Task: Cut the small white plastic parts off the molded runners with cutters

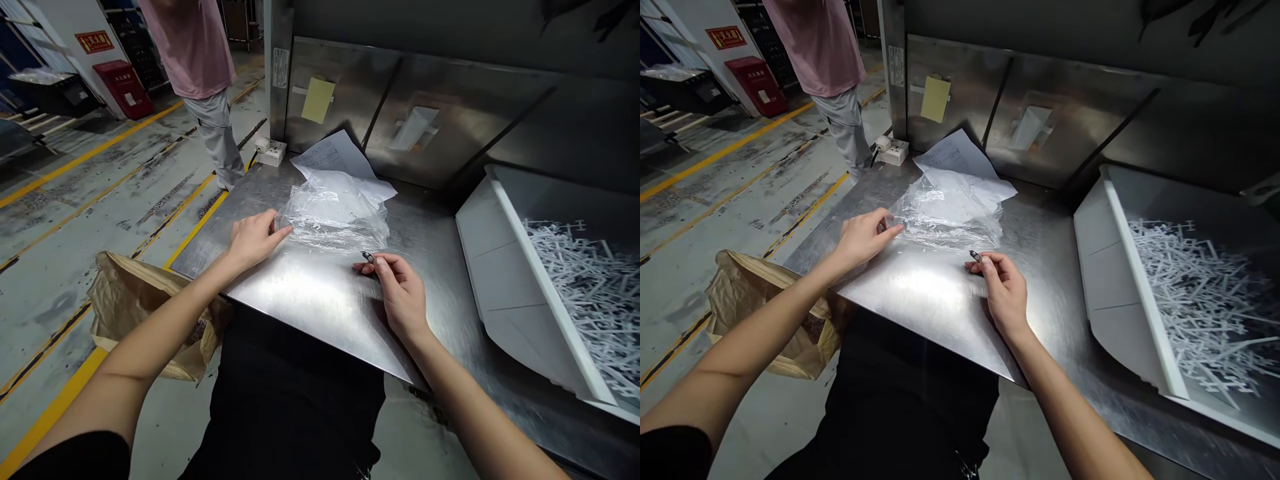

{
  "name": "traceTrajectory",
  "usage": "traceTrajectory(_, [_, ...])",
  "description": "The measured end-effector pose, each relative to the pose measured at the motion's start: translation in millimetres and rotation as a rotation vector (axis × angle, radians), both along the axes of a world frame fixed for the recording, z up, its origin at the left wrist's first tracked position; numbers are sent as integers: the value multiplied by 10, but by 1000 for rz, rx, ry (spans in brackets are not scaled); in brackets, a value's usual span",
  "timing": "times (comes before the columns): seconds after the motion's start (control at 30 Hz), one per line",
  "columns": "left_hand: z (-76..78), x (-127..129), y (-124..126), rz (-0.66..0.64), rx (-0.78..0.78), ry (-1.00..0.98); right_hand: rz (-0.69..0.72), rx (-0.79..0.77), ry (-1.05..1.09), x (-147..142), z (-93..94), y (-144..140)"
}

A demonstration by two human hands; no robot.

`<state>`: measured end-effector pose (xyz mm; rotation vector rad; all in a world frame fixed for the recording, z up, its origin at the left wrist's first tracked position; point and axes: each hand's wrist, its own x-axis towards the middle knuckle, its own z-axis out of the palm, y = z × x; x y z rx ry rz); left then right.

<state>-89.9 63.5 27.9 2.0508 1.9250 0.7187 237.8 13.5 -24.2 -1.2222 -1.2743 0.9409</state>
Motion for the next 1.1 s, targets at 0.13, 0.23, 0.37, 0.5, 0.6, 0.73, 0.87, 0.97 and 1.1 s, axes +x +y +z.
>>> traceTrajectory(0.13, [207,171,291,-11,65,-91,3,-2,-21,12,19,-16])
traceTrajectory(0.23, [440,236,534,-66,74,-421,9,15,-14,12,55,-20])
traceTrajectory(0.37, [754,332,765,-125,-21,-747,25,33,-3,-31,90,25])
traceTrajectory(0.5, [911,472,829,-167,-72,-816,58,52,-4,-110,57,114])
traceTrajectory(0.6, [921,560,833,-174,-99,-850,85,65,0,-192,13,209])
traceTrajectory(0.73, [920,606,841,-179,-76,-927,146,87,-24,-382,-13,447])
traceTrajectory(0.87, [930,574,866,-192,-57,-942,210,95,-41,-670,-29,774])
traceTrajectory(0.97, [876,471,871,-173,-47,-911,238,98,-36,-901,-44,902])
traceTrajectory(1.1, [691,191,777,-160,-19,-869,360,87,-25,-1162,-47,788])
